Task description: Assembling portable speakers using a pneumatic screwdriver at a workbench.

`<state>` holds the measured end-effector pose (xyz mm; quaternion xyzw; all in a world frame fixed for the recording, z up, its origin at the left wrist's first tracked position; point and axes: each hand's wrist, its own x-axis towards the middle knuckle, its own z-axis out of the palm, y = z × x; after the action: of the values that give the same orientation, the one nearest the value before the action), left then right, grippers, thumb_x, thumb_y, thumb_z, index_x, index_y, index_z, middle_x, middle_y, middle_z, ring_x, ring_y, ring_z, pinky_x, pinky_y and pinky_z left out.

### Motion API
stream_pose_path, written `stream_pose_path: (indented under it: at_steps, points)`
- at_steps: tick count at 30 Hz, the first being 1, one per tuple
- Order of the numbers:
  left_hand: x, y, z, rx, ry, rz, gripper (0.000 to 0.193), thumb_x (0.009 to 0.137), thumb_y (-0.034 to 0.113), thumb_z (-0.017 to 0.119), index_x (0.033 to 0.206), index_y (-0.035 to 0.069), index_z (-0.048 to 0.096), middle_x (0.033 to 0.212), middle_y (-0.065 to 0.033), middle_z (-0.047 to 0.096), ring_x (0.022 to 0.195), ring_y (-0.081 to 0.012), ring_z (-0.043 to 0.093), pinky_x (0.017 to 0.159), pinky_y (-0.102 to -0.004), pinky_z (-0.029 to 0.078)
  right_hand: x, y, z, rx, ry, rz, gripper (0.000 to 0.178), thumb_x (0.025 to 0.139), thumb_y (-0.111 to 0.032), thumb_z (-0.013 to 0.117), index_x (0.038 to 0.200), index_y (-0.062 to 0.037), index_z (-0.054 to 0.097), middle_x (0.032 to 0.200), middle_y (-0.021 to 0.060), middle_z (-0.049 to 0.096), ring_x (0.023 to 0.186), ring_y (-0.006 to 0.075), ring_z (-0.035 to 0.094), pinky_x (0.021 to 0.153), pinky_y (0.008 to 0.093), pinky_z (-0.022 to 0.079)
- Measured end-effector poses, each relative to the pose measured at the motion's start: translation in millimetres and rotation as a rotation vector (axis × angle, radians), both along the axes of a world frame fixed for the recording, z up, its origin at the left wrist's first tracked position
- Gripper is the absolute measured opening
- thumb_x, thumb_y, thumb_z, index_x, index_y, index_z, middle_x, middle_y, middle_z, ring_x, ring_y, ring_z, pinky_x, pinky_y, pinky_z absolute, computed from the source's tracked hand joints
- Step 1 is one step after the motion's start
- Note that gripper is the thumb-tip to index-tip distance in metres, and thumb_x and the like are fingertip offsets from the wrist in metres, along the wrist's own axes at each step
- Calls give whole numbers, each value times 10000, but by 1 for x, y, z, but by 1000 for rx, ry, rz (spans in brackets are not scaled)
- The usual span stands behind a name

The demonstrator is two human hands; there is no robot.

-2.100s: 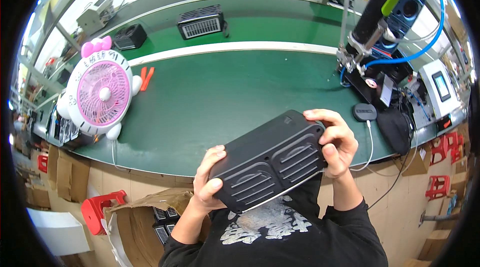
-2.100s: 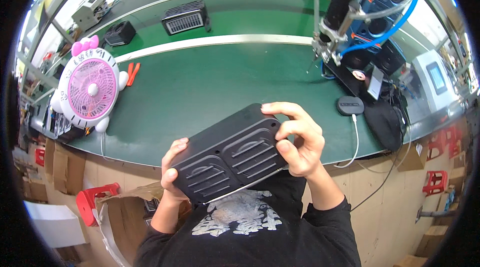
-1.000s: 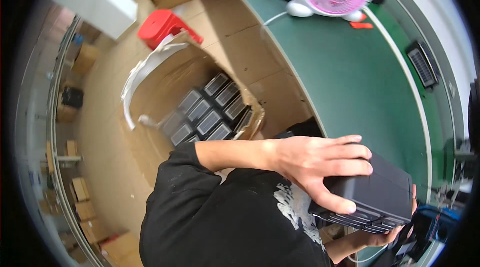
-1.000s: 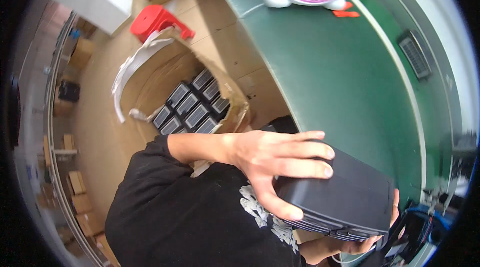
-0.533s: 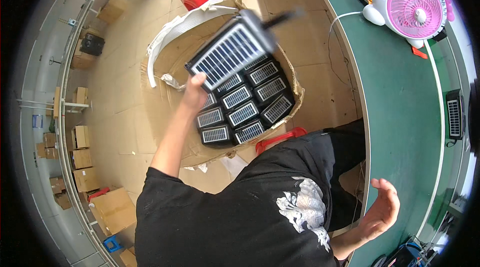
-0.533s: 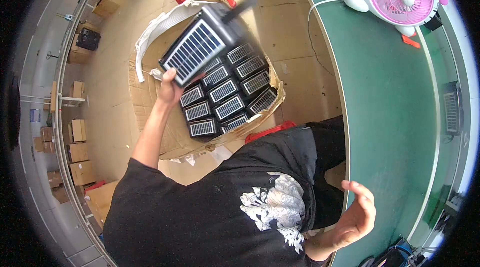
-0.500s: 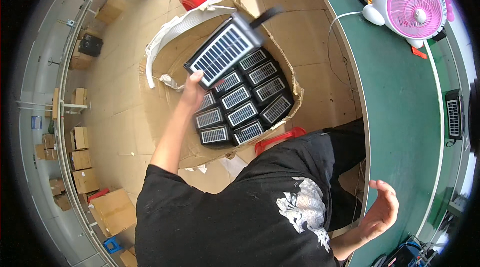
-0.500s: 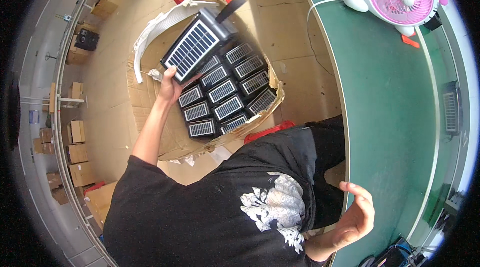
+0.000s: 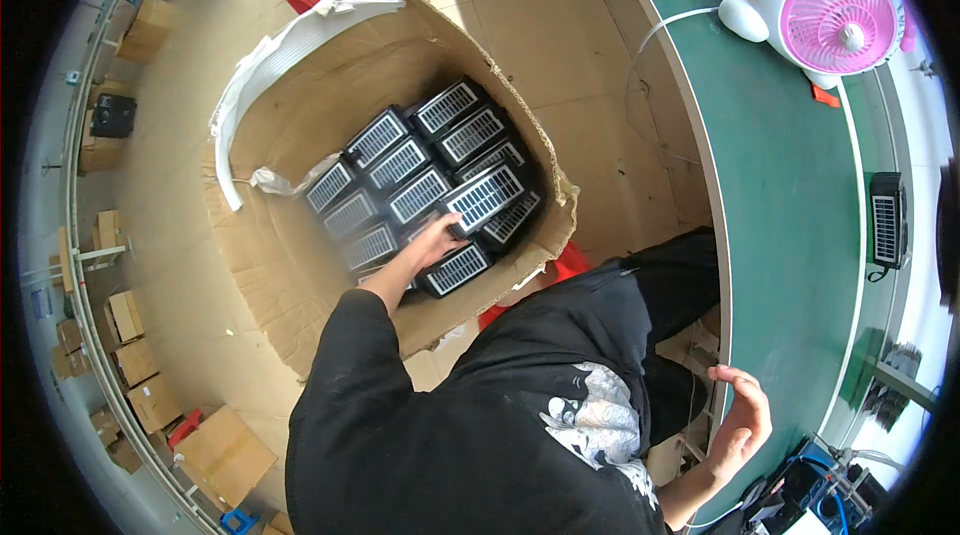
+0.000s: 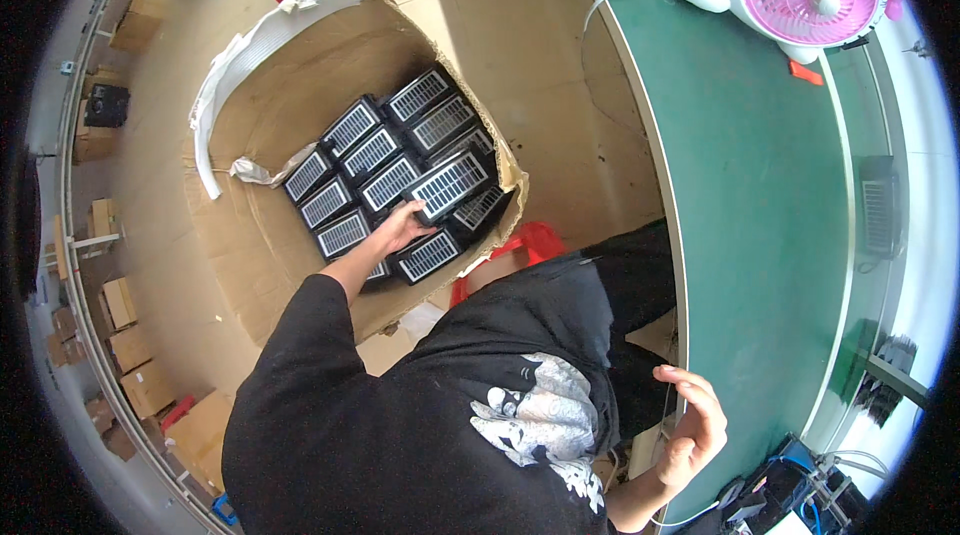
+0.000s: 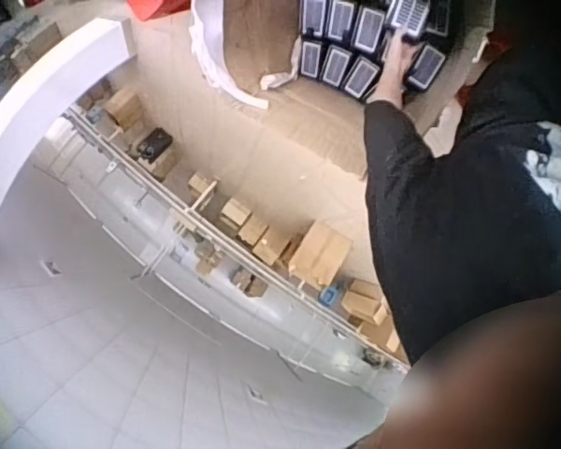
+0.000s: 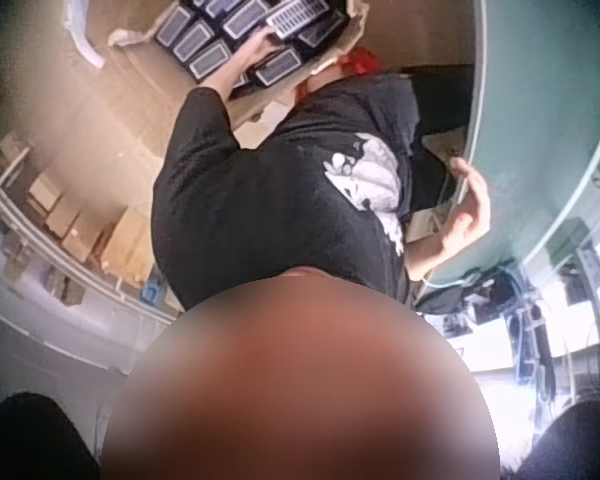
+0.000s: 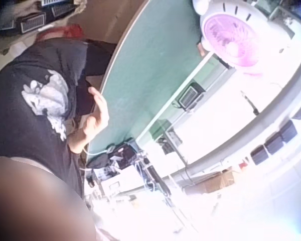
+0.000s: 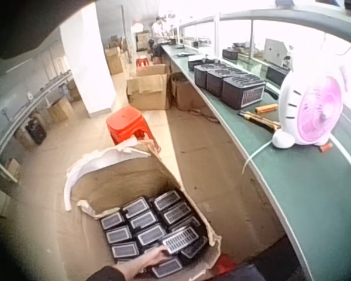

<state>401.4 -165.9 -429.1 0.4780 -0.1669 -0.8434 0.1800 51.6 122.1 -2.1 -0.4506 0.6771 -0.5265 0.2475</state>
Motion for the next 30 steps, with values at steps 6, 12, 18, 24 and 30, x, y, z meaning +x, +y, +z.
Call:
stream_pose_path:
  at_steps: [6, 12, 18, 24, 30]
  points:
    - [-36, 20, -20, 83, 25, 4, 760, 913, 205, 749, 1496, 86, 276, 1490, -134, 465, 1364, -315, 476, 1117, -620, 356, 6, -5, 6, 84, -28, -59, 621, 970, -522, 625, 1190, 58, 637, 1097, 289, 685, 1028, 380, 685, 936, 491, 535]
    - [-33, 22, -37, 55, -35, -84, 870, 901, 165, 760, 1522, 14, 169, 1496, -157, 442, 1385, -332, 457, 1149, -583, 349, 9, -3, 1, 82, -78, -103, 645, 950, -552, 645, 1167, 56, 661, 1086, 283, 701, 1034, 383, 691, 943, 487, 533]
    - [-34, 27, -45, 57, -170, -246, 780, 870, 240, 799, 1443, -3, 330, 1388, -150, 554, 1296, -301, 552, 1131, -513, 393, 6, 4, -1, 71, -86, -109, 667, 931, -577, 661, 1145, 54, 683, 1084, 270, 716, 1037, 380, 701, 942, 470, 536]
    - [-45, 15, -17, -977, -833, -499, 1107, 729, 346, 886, 1537, -59, 246, 1502, -281, 383, 1381, -401, 414, 1174, -462, 329, 2, 13, 7, 50, -80, -124, 654, 913, -580, 675, 1149, 30, 708, 1126, 222, 733, 1058, 347, 711, 949, 428, 537]
    - [-91, -31, 145, -1475, -723, -134, 673, 923, 75, 664, 1503, -38, 342, 1498, -215, 386, 1411, -356, 364, 1207, -459, 261, -12, 74, 28, 42, 178, -305, 506, 912, -453, 718, 1111, 12, 732, 1097, 169, 759, 1025, 314, 731, 918, 398, 558]
